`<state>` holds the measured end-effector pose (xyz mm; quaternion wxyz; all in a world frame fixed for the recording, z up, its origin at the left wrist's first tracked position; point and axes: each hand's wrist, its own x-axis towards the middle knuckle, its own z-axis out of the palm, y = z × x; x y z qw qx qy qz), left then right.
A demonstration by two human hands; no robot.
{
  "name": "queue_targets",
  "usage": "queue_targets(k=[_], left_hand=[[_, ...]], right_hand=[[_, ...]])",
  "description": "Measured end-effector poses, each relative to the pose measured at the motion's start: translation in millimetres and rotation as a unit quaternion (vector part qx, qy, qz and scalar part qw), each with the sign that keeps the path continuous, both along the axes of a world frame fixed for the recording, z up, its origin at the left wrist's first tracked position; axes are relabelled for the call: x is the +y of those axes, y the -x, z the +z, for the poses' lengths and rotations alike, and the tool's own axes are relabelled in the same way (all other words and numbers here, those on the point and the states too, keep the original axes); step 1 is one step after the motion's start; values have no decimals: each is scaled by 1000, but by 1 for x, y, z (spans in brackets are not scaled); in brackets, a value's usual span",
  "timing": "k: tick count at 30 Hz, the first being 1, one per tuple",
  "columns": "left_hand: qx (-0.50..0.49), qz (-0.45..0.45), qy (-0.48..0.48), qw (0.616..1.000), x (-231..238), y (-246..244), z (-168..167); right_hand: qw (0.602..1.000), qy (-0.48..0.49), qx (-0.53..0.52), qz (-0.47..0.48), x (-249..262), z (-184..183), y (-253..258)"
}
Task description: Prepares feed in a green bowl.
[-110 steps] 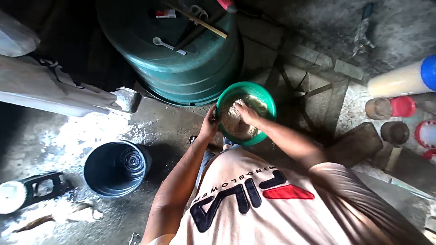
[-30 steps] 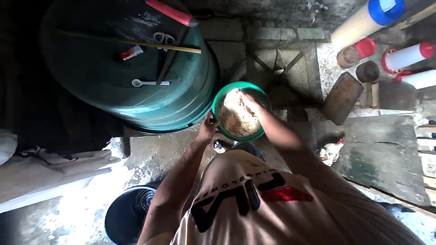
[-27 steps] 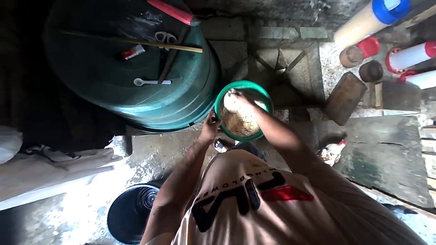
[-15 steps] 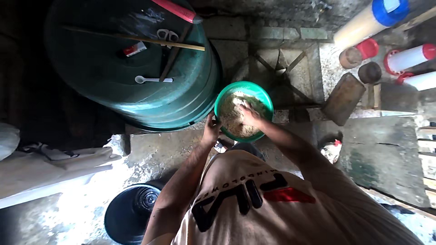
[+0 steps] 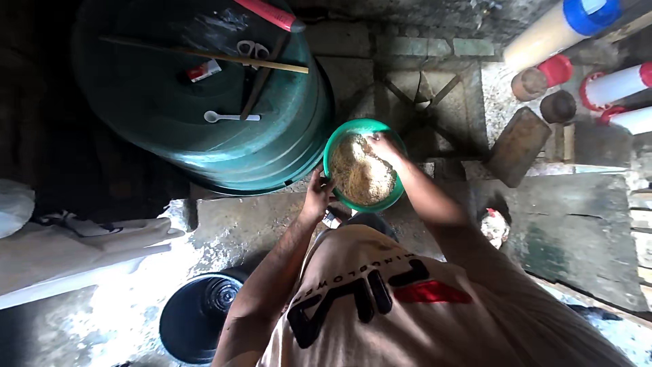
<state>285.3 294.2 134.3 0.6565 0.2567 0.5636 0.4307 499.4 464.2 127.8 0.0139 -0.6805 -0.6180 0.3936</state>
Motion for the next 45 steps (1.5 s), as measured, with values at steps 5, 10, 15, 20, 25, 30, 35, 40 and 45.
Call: queue_targets(k=[5, 10, 15, 20, 25, 30, 35, 40, 45], left_hand=[[-13, 1, -11, 1000, 8, -10, 15], [-1, 4, -8, 1000, 7, -8, 16], [4, 10, -7, 1000, 6, -10, 13], [14, 18, -3, 1000, 2, -5, 4], [15, 31, 18, 999, -2, 3, -11], [24, 37, 41, 998, -4, 8, -23], [17, 39, 40, 998, -6, 9, -27], [-3, 58, 57, 997, -8, 10, -38], [-7, 32, 51, 998, -7, 9, -23]], right_hand=[[993, -10, 101, 57, -19, 0, 55], [952, -59, 80, 289, -64, 15, 49], [935, -18, -90, 341, -85, 9, 22], [957, -97, -51, 270, -46, -21, 17], [976, -73, -63, 193, -23, -4, 16], [979, -44, 72, 186, -31, 18, 12], [987, -25, 66, 146, -34, 12, 2], [1000, 9, 7, 7, -26, -10, -17], [986, 38, 142, -80, 2, -11, 4]])
